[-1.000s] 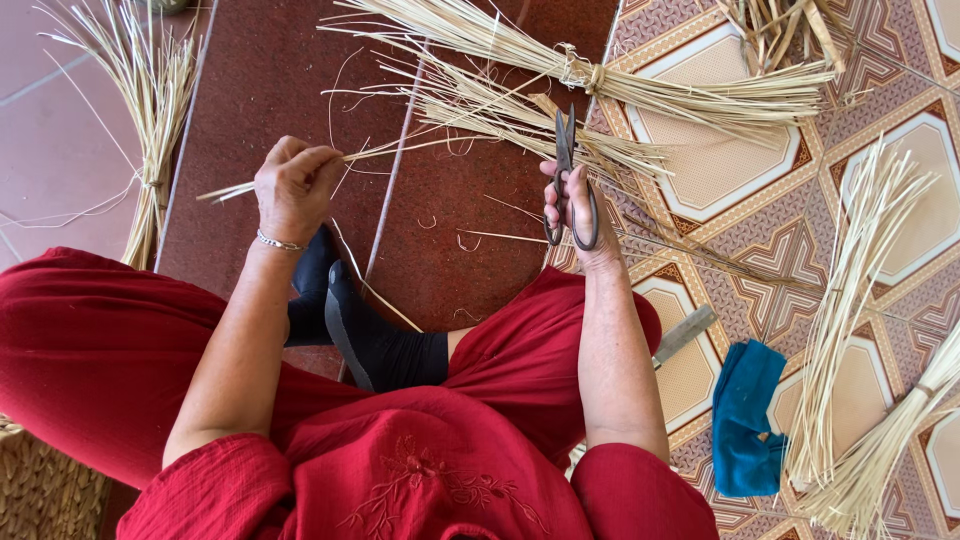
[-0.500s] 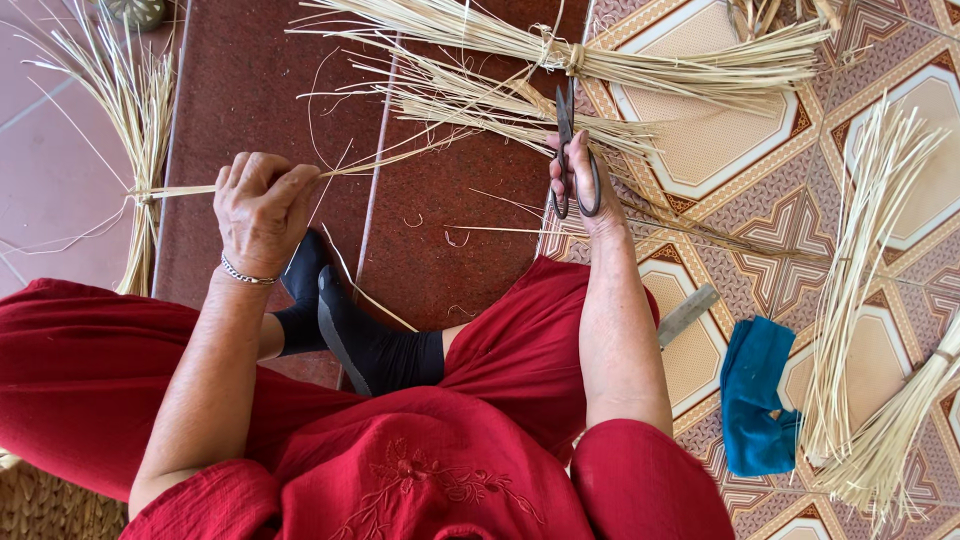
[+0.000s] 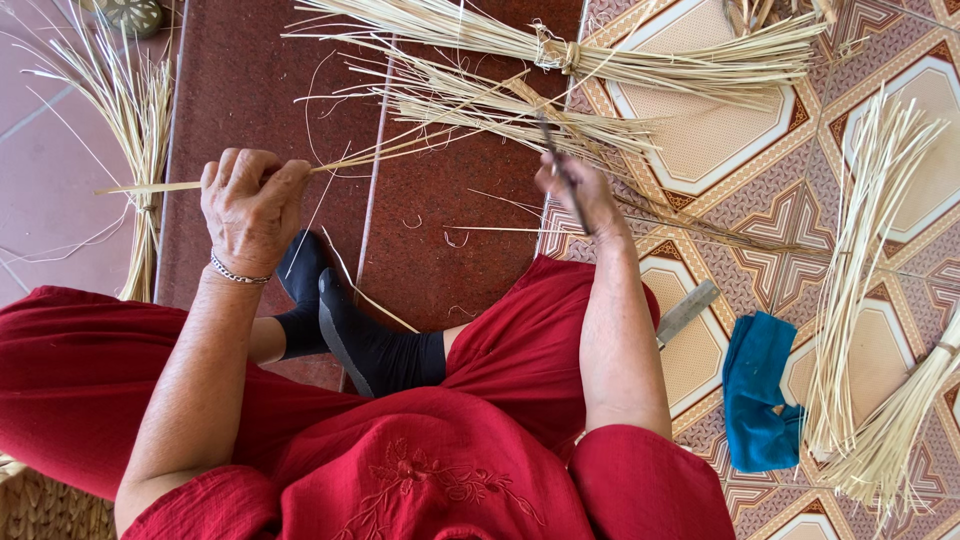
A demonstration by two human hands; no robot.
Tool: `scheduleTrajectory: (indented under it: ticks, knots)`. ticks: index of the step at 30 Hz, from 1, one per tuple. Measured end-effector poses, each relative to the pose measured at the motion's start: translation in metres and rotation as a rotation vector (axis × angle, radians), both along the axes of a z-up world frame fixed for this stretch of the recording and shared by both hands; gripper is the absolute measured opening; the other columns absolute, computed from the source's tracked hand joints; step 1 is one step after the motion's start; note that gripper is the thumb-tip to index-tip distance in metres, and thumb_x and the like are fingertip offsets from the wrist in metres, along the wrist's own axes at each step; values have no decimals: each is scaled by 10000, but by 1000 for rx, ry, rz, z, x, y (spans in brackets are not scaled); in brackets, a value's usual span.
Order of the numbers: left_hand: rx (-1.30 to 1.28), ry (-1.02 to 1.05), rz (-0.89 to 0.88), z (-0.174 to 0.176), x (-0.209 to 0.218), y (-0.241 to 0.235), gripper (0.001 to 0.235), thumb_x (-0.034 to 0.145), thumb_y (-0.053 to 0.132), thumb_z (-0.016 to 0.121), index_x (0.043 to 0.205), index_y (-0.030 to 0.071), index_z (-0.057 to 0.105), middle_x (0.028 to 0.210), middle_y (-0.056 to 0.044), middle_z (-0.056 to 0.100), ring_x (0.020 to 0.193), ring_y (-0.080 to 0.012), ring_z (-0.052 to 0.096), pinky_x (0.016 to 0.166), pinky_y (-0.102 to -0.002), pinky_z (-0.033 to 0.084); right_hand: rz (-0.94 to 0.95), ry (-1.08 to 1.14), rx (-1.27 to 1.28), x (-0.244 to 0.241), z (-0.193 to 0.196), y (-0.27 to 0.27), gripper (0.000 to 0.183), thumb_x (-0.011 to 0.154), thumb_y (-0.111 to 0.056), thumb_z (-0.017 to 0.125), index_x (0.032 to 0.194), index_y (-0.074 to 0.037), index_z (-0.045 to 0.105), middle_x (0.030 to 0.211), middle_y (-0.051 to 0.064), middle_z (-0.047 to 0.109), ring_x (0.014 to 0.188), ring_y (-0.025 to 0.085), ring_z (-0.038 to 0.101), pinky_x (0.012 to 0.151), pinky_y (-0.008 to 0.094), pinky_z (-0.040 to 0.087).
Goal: The person sits on the floor and repeatedly gathers dried straw stalks, aligns them into bundles, and secures them with string. Scissors are used to trim excess string after each bundle is tied.
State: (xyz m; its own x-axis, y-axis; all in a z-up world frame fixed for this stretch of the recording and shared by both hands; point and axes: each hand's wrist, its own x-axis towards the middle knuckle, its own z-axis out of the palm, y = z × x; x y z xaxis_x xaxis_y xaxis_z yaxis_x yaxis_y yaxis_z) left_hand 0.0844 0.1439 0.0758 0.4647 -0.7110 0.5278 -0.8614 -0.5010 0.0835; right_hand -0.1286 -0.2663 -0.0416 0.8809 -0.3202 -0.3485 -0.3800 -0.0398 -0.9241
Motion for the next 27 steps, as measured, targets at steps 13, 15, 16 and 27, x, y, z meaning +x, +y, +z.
scheduleTrajectory:
  ticks: [13,15,16,27]
  knots:
    - [-62,5,-24,-8,-5,-14,89,1036,226,851,1068,216,769,957,38,572,883,-154,555,765,-337,407,530,64,-838,10,-7,132,665,718,-260,878,1300,-129,586,1027,86,607,951,242,646,870,406,559]
    - [-64,6,-30,-7,-8,-16,85,1037,208,847,1068,216,769,956,37,571,883,-153,556,767,-337,408,542,52,-934,4,-9,140,628,741,-294,858,1283,-120,592,1035,113,605,940,251,661,857,415,584]
    - [-64,7,-33,-7,-9,-17,85,1032,204,845,1063,215,767,956,35,570,883,-155,557,766,-339,409,539,47,-969,3,-8,141,586,770,-323,839,1271,-124,607,1025,127,609,918,253,670,835,420,598]
    - [-103,73,-141,5,-47,-32,125,966,106,809,1081,145,776,937,-2,594,832,-186,575,725,-356,418,-253,-278,393,40,28,107,397,1049,-378,602,1270,-58,682,875,54,649,613,76,566,496,234,532]
